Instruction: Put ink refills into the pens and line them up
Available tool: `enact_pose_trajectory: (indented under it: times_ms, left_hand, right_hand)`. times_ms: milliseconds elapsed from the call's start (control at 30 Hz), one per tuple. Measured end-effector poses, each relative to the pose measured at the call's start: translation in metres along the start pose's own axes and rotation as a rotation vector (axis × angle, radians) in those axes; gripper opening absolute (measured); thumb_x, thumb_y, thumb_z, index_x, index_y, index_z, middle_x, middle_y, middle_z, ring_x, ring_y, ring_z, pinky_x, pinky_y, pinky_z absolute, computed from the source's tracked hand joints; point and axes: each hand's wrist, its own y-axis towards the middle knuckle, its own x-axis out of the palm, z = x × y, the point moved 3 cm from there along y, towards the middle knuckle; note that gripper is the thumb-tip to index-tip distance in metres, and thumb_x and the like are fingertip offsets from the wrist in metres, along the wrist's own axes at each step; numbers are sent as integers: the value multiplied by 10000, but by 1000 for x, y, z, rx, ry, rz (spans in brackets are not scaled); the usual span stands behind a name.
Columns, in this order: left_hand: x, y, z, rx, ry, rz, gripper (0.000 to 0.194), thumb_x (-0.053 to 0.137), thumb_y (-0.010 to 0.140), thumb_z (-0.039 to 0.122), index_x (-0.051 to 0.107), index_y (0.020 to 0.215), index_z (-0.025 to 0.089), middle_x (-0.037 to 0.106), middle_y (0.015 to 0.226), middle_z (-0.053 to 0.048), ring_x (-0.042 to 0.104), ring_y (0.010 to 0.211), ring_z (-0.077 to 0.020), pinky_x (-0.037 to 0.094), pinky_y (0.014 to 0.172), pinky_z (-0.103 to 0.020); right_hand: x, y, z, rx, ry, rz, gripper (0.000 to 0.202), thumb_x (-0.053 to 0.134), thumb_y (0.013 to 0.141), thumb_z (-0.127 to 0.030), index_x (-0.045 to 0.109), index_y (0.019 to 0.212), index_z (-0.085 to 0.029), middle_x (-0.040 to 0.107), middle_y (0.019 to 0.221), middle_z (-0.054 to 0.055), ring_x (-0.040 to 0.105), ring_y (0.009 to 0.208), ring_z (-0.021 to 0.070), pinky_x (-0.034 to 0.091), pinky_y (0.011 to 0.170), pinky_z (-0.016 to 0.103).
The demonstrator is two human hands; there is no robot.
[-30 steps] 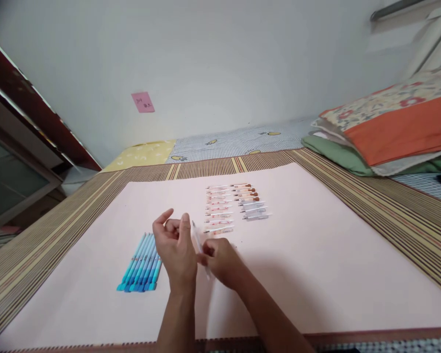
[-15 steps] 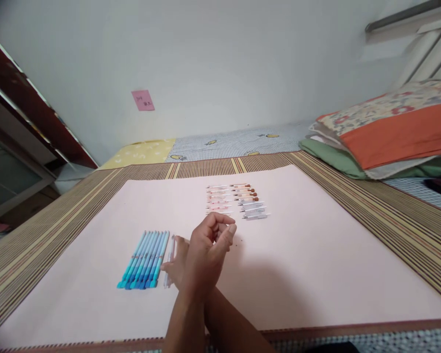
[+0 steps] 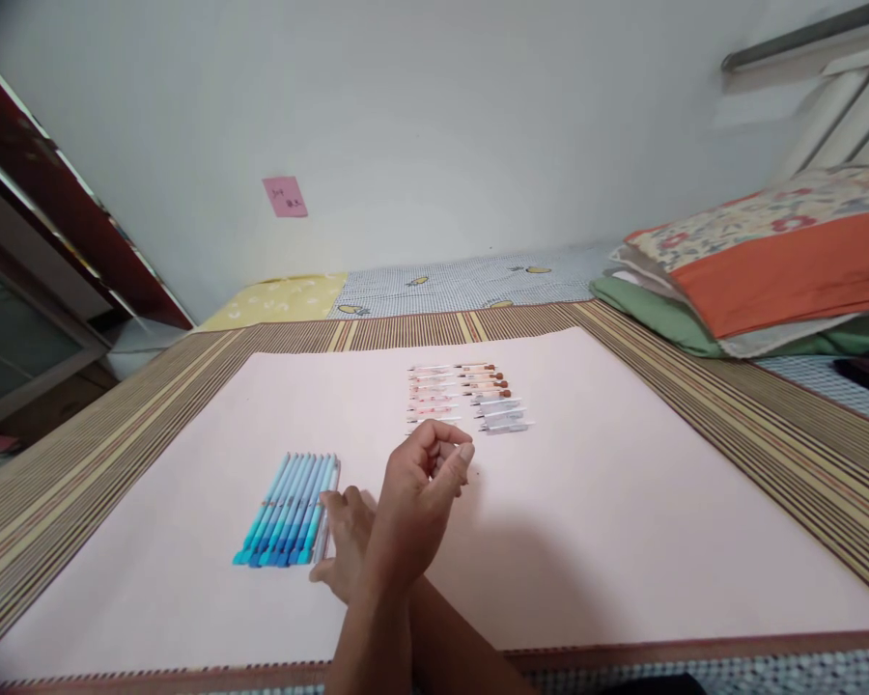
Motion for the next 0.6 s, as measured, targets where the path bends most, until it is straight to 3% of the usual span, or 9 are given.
enact_pose_trajectory:
  times_ms: [333, 600]
  left_hand:
    - [0, 1, -4, 11, -1, 13, 118, 596, 895, 305, 607, 858, 194, 490, 638, 34, 444, 602, -122, 370, 589, -243]
    - [1, 1, -6, 6, -18, 8, 107, 598, 896, 292, 604, 849, 196, 487, 631, 36, 440, 595, -118, 358, 575, -238]
  right_hand:
    - [-6, -5, -16, -100, -117, 10, 501, 772, 744, -214, 600, 1213, -263, 569, 1140, 53, 565, 1076, 269, 471, 875, 380]
    - [-6, -7, -17, -115, -151, -1, 461, 717, 758, -205, 600, 1203, -247, 550, 1134, 52, 553, 1058, 253, 469, 860, 359]
